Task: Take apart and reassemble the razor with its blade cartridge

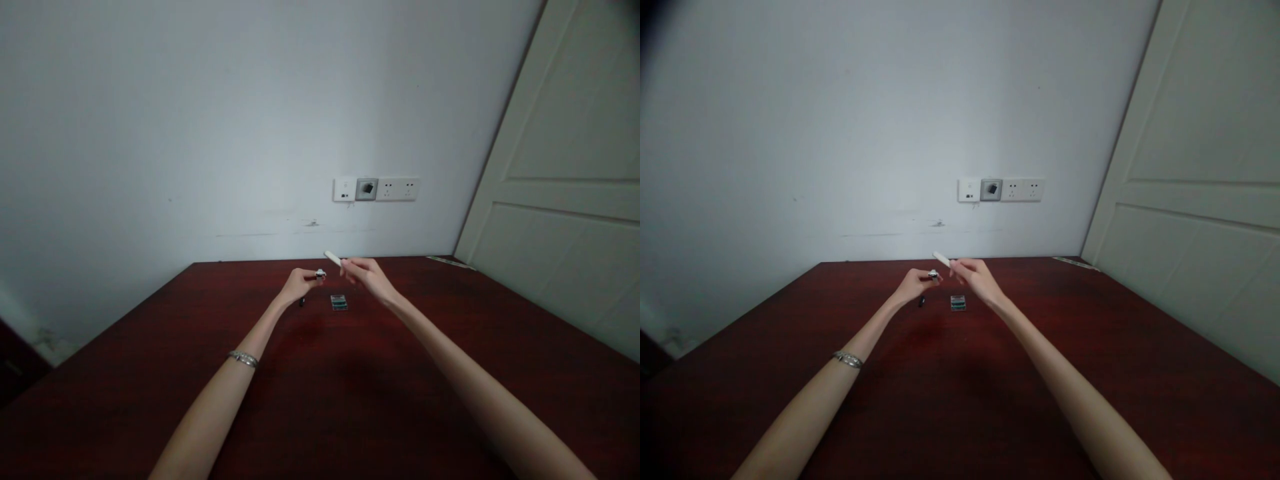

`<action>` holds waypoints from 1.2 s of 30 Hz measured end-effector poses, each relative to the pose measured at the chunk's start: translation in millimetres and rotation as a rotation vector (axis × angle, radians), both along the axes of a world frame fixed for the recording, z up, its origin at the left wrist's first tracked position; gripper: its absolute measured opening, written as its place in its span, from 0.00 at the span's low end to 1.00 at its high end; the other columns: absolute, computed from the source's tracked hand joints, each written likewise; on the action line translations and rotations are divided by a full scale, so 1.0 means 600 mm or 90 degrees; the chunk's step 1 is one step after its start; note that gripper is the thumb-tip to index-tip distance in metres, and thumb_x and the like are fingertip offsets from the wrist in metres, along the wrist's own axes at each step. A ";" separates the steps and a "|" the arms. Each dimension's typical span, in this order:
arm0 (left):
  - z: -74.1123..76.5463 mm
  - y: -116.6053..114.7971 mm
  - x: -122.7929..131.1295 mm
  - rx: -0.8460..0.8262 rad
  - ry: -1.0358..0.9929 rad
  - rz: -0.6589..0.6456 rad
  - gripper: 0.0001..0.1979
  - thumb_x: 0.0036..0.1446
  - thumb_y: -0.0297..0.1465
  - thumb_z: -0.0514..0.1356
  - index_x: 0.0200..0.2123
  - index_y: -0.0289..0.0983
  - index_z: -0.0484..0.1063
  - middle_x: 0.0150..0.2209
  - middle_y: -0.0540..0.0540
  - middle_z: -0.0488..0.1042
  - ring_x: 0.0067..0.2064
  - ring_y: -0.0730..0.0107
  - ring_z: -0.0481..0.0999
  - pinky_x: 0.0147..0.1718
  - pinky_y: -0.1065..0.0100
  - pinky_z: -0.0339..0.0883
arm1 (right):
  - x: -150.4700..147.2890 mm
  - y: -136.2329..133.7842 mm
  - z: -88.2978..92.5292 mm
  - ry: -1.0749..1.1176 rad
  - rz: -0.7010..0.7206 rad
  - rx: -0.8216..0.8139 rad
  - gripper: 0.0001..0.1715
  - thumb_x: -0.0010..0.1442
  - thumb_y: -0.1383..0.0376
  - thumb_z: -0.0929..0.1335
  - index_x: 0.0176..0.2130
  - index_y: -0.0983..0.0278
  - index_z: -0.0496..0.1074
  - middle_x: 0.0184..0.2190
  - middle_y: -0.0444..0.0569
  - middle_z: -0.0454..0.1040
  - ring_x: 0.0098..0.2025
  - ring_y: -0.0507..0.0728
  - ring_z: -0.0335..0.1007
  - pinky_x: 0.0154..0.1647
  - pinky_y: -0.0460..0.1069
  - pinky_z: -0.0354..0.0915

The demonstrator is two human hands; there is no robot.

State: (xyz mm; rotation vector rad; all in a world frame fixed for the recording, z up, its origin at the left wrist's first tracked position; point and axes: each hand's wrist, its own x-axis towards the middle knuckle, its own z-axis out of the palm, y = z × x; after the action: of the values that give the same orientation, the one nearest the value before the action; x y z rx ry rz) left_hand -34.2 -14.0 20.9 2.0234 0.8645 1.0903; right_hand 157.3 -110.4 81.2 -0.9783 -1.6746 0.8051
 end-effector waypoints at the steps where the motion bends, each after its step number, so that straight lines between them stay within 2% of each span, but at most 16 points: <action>1: 0.001 -0.001 0.000 0.002 0.004 0.002 0.10 0.44 0.30 0.63 0.31 0.32 0.79 0.32 0.46 0.79 0.36 0.64 0.75 0.38 0.68 0.65 | 0.015 0.001 0.014 -0.066 -0.014 0.011 0.23 0.55 0.51 0.63 0.23 0.66 0.70 0.15 0.40 0.58 0.19 0.47 0.51 0.20 0.45 0.47; 3: 0.001 -0.001 -0.001 0.003 0.012 0.000 0.11 0.44 0.29 0.63 0.34 0.33 0.79 0.34 0.45 0.79 0.37 0.62 0.76 0.40 0.67 0.65 | 0.034 0.001 0.032 -0.175 -0.032 0.014 0.24 0.54 0.49 0.63 0.23 0.67 0.72 0.15 0.41 0.59 0.19 0.48 0.52 0.21 0.45 0.48; 5: 0.001 -0.002 -0.002 0.008 0.025 0.000 0.12 0.45 0.28 0.62 0.36 0.33 0.79 0.35 0.45 0.79 0.38 0.62 0.76 0.40 0.67 0.66 | 0.039 0.001 0.036 -0.250 -0.047 0.009 0.26 0.54 0.48 0.63 0.24 0.67 0.74 0.15 0.42 0.61 0.19 0.48 0.52 0.22 0.45 0.48; 13: 0.005 -0.010 -0.002 0.044 0.045 -0.002 0.12 0.47 0.28 0.62 0.37 0.33 0.78 0.36 0.44 0.79 0.39 0.61 0.76 0.40 0.67 0.66 | 0.009 0.010 0.012 -0.374 -0.085 0.029 0.25 0.54 0.49 0.63 0.26 0.65 0.77 0.16 0.44 0.65 0.20 0.48 0.53 0.22 0.46 0.46; 20: -0.001 -0.001 -0.005 0.039 0.055 0.032 0.11 0.46 0.28 0.62 0.35 0.34 0.79 0.36 0.45 0.79 0.40 0.60 0.76 0.42 0.66 0.66 | 0.044 0.013 0.018 -0.360 -0.067 -0.002 0.25 0.52 0.48 0.64 0.26 0.66 0.78 0.15 0.44 0.64 0.19 0.49 0.53 0.21 0.46 0.46; 27: 0.002 0.000 -0.006 0.067 0.041 0.025 0.12 0.47 0.26 0.60 0.37 0.33 0.78 0.37 0.45 0.79 0.40 0.61 0.76 0.42 0.65 0.66 | 0.025 0.011 0.015 -0.356 -0.050 0.006 0.24 0.52 0.49 0.65 0.24 0.65 0.77 0.13 0.43 0.63 0.18 0.48 0.52 0.20 0.46 0.45; 31: 0.003 0.000 -0.008 0.079 0.041 0.038 0.11 0.48 0.27 0.60 0.36 0.33 0.79 0.37 0.45 0.79 0.40 0.61 0.77 0.42 0.66 0.66 | 0.033 0.012 0.010 -0.351 -0.029 0.000 0.24 0.51 0.49 0.66 0.22 0.65 0.77 0.12 0.43 0.63 0.17 0.48 0.51 0.20 0.46 0.44; 36: 0.001 0.000 -0.007 0.087 0.062 0.031 0.12 0.48 0.27 0.61 0.37 0.34 0.78 0.38 0.44 0.78 0.40 0.60 0.77 0.42 0.66 0.67 | 0.040 0.013 0.009 -0.314 -0.049 0.018 0.25 0.51 0.49 0.65 0.25 0.67 0.77 0.14 0.44 0.63 0.19 0.48 0.51 0.21 0.46 0.45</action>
State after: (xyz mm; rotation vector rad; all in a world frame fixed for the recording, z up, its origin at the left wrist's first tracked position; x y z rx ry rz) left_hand -38.4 -14.2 21.7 2.1943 0.9142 1.1119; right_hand 181.4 -102.3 86.6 -1.2858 -2.0407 0.5090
